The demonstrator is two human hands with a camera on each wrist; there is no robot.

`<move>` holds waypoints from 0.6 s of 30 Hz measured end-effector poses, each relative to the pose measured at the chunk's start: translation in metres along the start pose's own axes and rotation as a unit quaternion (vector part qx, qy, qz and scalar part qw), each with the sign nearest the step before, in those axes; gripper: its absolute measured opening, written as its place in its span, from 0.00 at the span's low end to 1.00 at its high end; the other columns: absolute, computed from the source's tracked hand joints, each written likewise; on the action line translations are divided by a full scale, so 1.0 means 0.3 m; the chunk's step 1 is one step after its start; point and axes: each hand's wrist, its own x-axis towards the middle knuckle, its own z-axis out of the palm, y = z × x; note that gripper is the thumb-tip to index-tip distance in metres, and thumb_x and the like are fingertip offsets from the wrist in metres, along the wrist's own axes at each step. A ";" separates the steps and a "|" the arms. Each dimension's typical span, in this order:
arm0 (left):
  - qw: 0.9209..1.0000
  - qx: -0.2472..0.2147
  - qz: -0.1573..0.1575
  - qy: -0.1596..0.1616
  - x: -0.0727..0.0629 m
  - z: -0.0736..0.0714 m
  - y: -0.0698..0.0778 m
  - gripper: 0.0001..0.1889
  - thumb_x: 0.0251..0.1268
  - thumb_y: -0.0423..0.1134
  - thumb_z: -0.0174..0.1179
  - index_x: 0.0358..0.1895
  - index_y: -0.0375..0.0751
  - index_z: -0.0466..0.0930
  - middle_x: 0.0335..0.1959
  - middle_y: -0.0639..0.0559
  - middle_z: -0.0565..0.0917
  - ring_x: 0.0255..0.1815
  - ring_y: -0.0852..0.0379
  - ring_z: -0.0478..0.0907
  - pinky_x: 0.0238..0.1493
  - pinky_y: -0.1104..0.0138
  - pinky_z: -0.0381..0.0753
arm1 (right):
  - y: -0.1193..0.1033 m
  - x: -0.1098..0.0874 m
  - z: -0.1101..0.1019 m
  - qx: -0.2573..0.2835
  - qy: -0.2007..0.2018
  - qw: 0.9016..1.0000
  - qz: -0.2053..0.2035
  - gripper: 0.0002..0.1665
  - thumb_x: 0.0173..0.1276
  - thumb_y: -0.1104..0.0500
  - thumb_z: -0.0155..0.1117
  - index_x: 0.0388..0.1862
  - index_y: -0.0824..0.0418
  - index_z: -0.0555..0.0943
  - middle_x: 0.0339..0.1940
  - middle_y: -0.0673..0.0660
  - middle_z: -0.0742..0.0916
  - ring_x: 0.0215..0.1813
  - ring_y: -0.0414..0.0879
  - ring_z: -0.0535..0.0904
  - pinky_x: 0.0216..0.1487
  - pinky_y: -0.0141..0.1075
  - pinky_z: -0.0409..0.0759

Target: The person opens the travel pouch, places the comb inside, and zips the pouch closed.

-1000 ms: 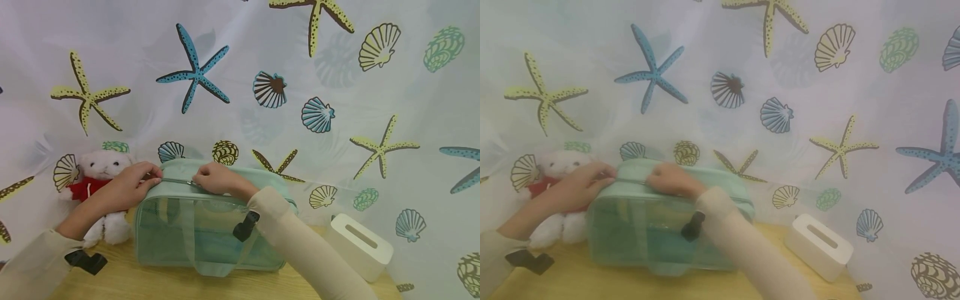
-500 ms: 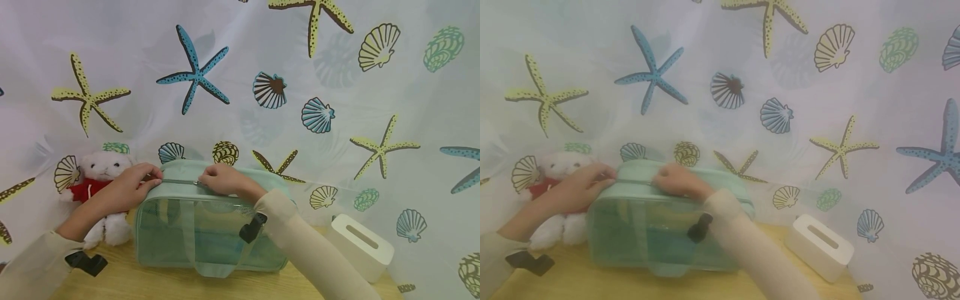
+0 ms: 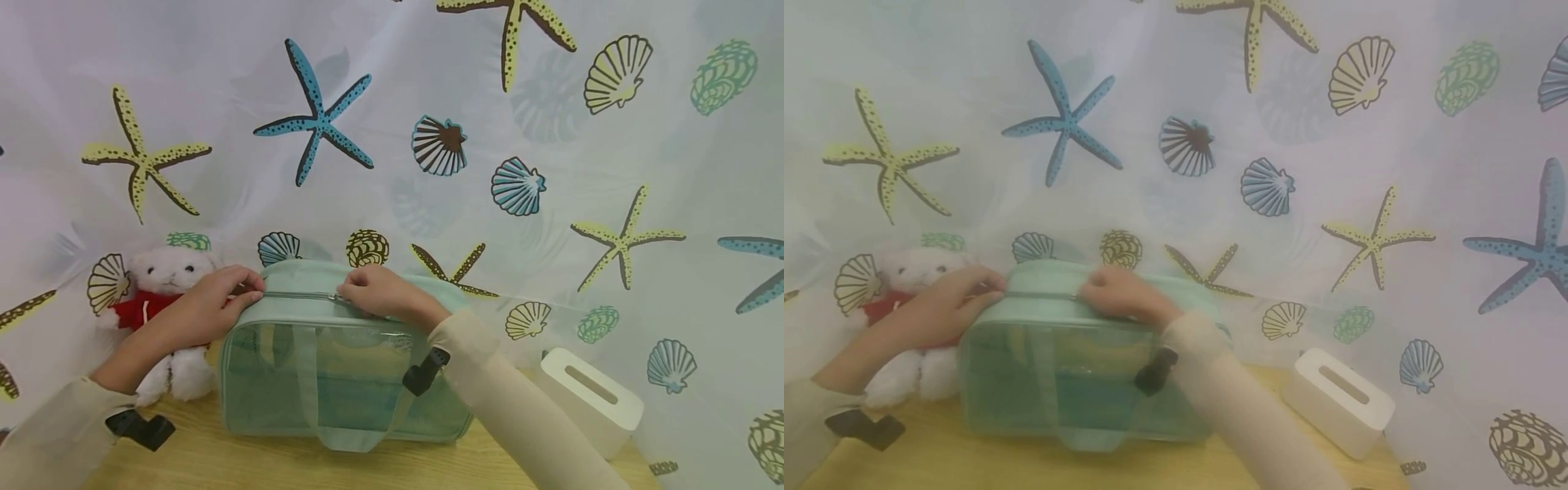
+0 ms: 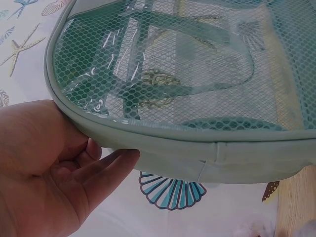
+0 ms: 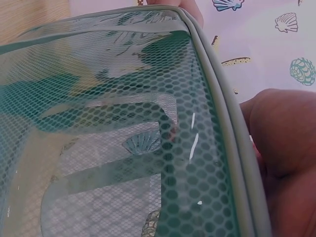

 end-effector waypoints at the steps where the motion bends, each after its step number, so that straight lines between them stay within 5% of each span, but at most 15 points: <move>1: 1.000 0.001 0.000 0.000 0.000 -0.001 0.001 0.06 0.78 0.33 0.56 0.51 0.36 0.78 0.50 0.41 0.82 0.53 0.43 0.82 0.58 0.43 0.82 | -0.001 -0.002 -0.001 0.001 0.000 1.000 -0.001 0.23 0.83 0.51 0.50 0.24 0.55 0.71 0.15 0.47 0.72 0.21 0.42 0.65 0.33 0.33 0.70; 18: 1.000 -0.008 -0.012 -0.013 0.000 -0.005 -0.006 0.07 0.77 0.33 0.57 0.52 0.36 0.77 0.50 0.41 0.82 0.54 0.43 0.80 0.60 0.41 0.81 | 0.015 -0.041 -0.020 0.001 -0.001 1.000 0.004 0.23 0.84 0.51 0.50 0.24 0.55 0.70 0.15 0.47 0.70 0.20 0.42 0.63 0.32 0.33 0.69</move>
